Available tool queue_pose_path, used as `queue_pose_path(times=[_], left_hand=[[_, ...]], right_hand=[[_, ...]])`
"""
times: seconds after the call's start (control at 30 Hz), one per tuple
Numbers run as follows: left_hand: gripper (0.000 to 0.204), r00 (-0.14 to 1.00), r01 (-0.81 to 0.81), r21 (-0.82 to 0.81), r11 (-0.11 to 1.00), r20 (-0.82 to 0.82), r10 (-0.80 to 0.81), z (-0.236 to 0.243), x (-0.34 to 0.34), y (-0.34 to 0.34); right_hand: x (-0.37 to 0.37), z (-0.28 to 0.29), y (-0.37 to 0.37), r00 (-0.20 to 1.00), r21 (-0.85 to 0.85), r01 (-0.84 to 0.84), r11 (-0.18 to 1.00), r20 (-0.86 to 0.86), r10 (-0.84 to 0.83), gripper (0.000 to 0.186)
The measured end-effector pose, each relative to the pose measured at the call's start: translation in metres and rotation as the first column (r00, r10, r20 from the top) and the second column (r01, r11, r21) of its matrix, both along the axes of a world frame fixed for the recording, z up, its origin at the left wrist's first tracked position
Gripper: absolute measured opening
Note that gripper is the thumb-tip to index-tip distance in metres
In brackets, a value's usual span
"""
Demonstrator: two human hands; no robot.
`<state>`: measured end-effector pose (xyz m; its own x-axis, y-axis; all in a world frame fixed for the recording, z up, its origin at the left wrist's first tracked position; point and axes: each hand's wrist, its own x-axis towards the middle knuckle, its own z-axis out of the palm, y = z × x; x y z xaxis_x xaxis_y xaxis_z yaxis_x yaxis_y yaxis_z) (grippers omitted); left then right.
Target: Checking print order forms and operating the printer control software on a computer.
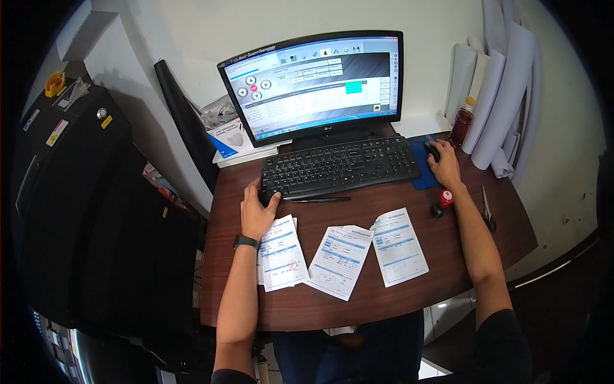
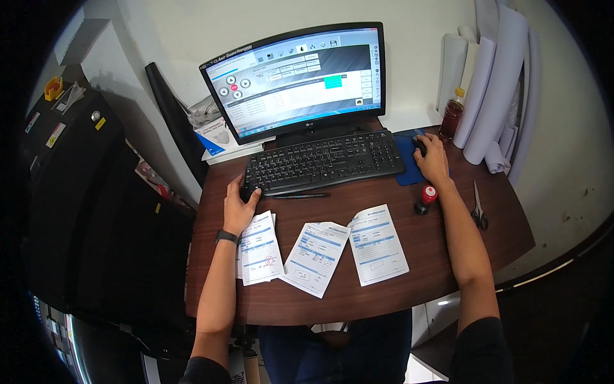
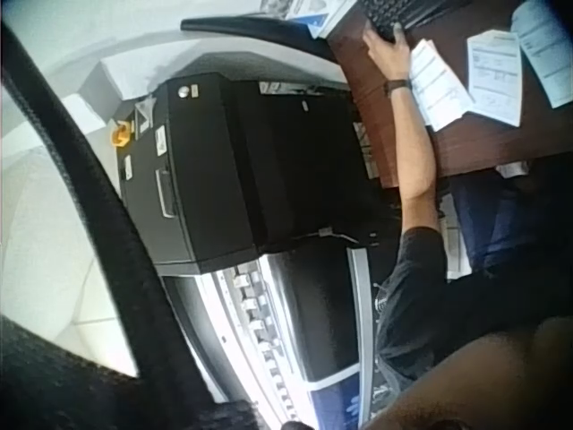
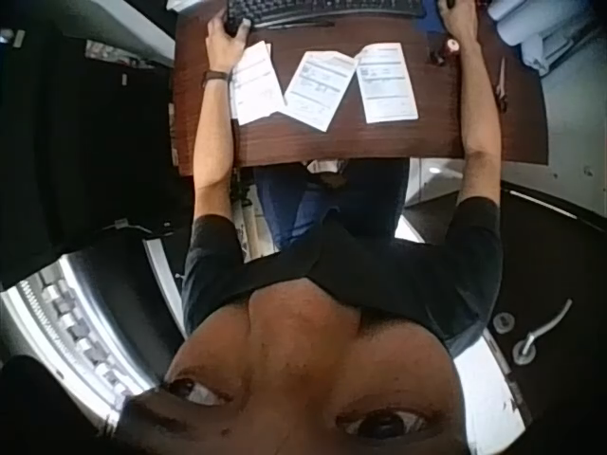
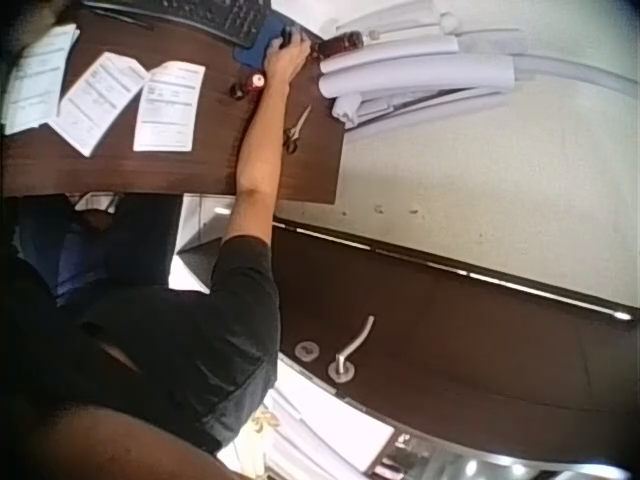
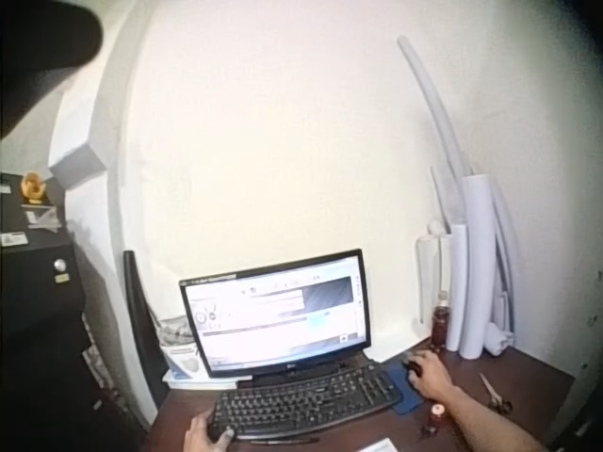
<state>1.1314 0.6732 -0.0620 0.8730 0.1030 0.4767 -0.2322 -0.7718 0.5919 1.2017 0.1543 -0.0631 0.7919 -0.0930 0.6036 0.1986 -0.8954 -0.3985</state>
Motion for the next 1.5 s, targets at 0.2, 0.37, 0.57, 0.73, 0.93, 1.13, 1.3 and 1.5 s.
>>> queue_pose_path(times=[0.2, 0.37, 0.57, 0.73, 0.93, 1.13, 1.3, 1.5], left_hand=[[0.065, 1.0, -0.016, 0.004, 1.0, -0.023, 0.016, 0.0053, -0.003, -0.0042], [0.063, 1.0, -0.012, 0.031, 0.999, 0.026, 0.012, 0.0019, -0.0009, -0.003], [0.064, 1.0, 0.008, -0.017, 1.0, -0.013, -0.008, 0.0005, 0.0006, -0.0012], [0.064, 1.0, 0.006, -0.008, 1.0, -0.009, -0.006, -0.0014, 0.002, 0.0003], [0.064, 1.0, 0.007, -0.006, 1.0, -0.001, -0.007, -0.0017, 0.0022, 0.0007], [0.064, 1.0, 0.014, -0.006, 1.0, 0.007, -0.014, 0.0013, 0.0014, -0.0019], [0.063, 1.0, 0.003, 0.015, 1.0, 0.029, -0.003, 0.0003, 0.0008, -0.0004], [0.063, 1.0, -0.002, 0.021, 1.0, 0.024, 0.001, 0.0007, 0.0009, -0.0009]], right_hand=[[-0.0022, 0.0017, 0.0011, 1.0, 0.005, -0.003, 1.0, 0.002, 0.003, 0.039], [-0.003, 0.0019, -0.001, 1.0, -0.011, 0.002, 1.0, 0.017, -0.001, 0.04], [-0.0031, 0.0021, 0.0022, 1.0, -0.004, 0.001, 1.0, 0.019, -0.001, 0.039], [-0.0023, 0.0005, 0.0, 1.0, -0.011, -0.005, 1.0, 0.025, 0.005, 0.04], [-0.0031, 0.0021, 0.0018, 1.0, -0.008, -0.009, 1.0, 0.011, 0.009, 0.04], [-0.0026, 0.0012, -0.0004, 1.0, -0.019, 0.005, 1.0, 0.009, -0.004, 0.04], [-0.0015, 0.0009, 0.0007, 1.0, -0.013, 0.005, 1.0, -0.012, -0.005, 0.04], [-0.001, 0.0001, -0.0006, 1.0, -0.006, -0.002, 1.0, 0.006, 0.002, 0.04]])
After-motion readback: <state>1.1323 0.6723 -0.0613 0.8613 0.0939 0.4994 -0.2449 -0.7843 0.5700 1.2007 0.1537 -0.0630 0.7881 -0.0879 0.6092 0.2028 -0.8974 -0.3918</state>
